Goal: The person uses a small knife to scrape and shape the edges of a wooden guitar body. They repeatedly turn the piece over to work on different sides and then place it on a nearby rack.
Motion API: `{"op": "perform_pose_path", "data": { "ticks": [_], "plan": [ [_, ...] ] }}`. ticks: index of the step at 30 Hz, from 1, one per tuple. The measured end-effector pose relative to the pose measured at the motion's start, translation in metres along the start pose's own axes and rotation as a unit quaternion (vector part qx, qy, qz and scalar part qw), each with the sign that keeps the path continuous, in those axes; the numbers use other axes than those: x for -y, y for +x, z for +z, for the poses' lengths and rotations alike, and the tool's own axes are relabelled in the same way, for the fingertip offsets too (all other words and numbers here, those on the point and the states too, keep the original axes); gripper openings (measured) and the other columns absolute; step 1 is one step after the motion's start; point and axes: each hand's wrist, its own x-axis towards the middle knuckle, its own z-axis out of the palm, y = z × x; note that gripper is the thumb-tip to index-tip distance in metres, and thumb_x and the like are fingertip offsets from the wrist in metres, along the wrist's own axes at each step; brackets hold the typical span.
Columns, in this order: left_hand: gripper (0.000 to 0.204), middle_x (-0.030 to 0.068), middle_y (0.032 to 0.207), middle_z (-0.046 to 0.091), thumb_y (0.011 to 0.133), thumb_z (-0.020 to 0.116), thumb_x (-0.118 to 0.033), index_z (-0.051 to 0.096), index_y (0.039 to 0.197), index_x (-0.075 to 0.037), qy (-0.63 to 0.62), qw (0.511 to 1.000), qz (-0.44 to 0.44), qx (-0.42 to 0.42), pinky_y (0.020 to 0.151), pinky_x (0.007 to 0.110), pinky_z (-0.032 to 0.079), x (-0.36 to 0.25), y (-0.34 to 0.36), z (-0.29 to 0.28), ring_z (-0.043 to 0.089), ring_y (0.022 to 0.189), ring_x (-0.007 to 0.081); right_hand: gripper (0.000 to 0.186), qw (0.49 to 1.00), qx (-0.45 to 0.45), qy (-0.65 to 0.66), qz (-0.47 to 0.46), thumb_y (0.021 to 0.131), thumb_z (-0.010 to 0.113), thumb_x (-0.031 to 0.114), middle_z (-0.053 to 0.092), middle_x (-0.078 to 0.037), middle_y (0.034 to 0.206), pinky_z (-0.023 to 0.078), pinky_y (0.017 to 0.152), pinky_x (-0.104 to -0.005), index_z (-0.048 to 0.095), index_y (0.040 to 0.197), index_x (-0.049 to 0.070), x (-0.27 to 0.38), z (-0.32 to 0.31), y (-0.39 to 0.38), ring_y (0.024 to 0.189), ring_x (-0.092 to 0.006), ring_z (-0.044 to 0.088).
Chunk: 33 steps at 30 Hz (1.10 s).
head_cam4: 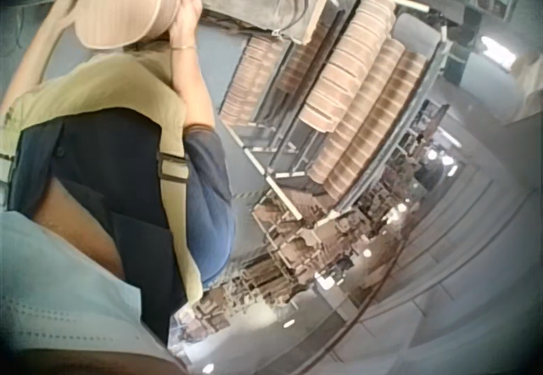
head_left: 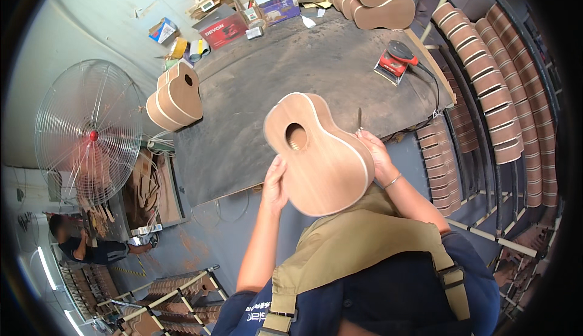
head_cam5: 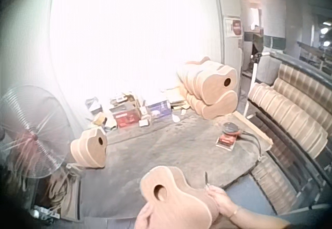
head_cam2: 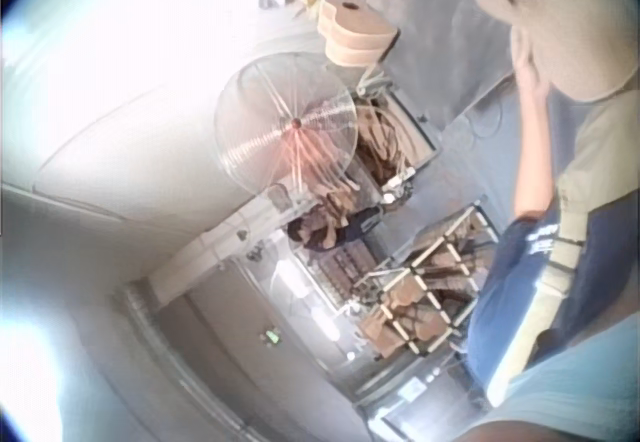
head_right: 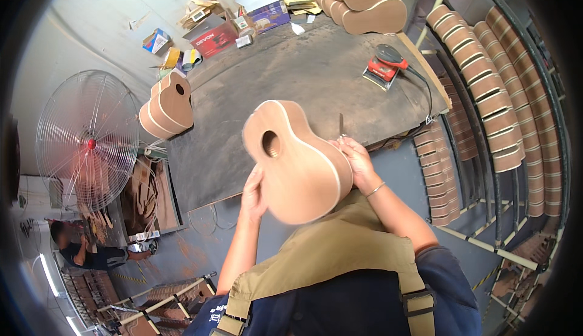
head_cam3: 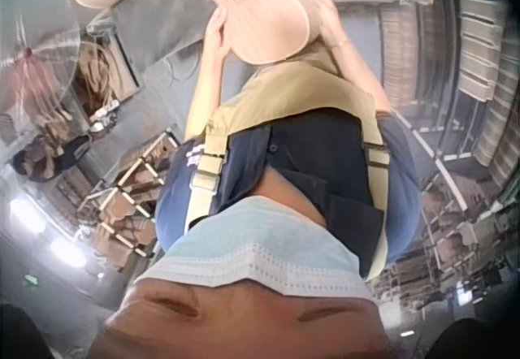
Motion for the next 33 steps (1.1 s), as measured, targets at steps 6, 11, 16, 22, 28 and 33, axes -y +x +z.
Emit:
{"op": "perform_pose_path", "data": {
  "ticks": [6,11,16,22,28,33],
  "plan": [
    [0.083,0.0121,0.17,0.036,0.107,0.047,-0.065,0.029,0.168,-0.01,0.122,0.992,-0.039,-0.001,0.127,0.045,0.028,0.049,0.008,0.027,0.033,0.156,0.0265,0.013,0.986,-0.016,-0.143,-0.086,0.111,0.058,0.015,0.071,-0.021,0.129,0.058,0.103,-0.0373,0.055,0.116,0.003,-0.023,0.051,-0.018,0.12,-0.0255,0.07],
    [0.09,0.0137,0.176,0.012,0.109,0.049,-0.057,0.005,0.171,-0.008,0.22,0.976,-0.008,0.009,0.13,0.043,0.016,0.071,-0.007,0.024,0.013,0.162,0.0276,0.012,0.983,-0.002,-0.154,-0.098,0.112,0.056,0.013,0.071,-0.022,0.127,0.056,0.108,-0.0409,0.054,0.115,0.002,-0.039,0.04,-0.046,0.121,-0.0284,0.07],
    [0.102,0.0259,0.176,0.002,0.106,0.063,-0.036,-0.008,0.168,0.001,0.438,0.895,0.07,0.054,0.132,0.046,0.009,0.116,-0.02,0.005,0.0,0.164,0.0377,0.01,0.982,-0.024,-0.176,-0.056,0.112,0.053,0.011,0.071,-0.023,0.124,0.06,0.104,-0.0402,0.053,0.113,0.001,-0.046,0.009,-0.067,0.118,-0.0277,0.072],
    [0.115,0.0306,0.169,0.024,0.096,0.079,-0.034,-0.002,0.168,0.002,0.315,0.948,0.024,-0.029,0.126,0.048,0.031,0.102,0.001,0.006,0.034,0.154,0.0421,0.013,0.968,-0.025,-0.236,-0.081,0.112,0.056,0.014,0.073,-0.019,0.117,0.062,0.1,-0.0377,0.055,0.113,0.001,-0.011,0.026,-0.043,0.113,-0.0249,0.073],
    [0.095,0.0251,0.15,0.049,0.091,0.084,-0.029,0.028,0.163,-0.001,0.534,0.815,0.2,-0.103,0.111,0.045,0.049,0.013,0.065,0.015,0.056,0.136,0.038,0.009,0.755,0.029,-0.59,-0.285,0.094,0.074,0.009,0.073,-0.015,0.096,0.056,0.072,-0.0364,0.074,0.096,0.001,0.049,0.115,0.023,0.086,-0.0243,0.073],
    [0.031,0.0159,0.121,0.071,0.095,0.075,-0.012,0.07,0.124,-0.004,0.58,0.805,0.123,-0.029,0.086,0.041,0.056,-0.047,0.114,0.001,0.071,0.101,0.0283,0.009,0.682,0.199,-0.662,-0.238,0.087,0.075,0.013,0.073,-0.017,0.09,0.054,0.075,-0.0419,0.079,0.089,0.005,0.05,0.131,0.086,0.083,-0.0356,0.069]
  ]
}}
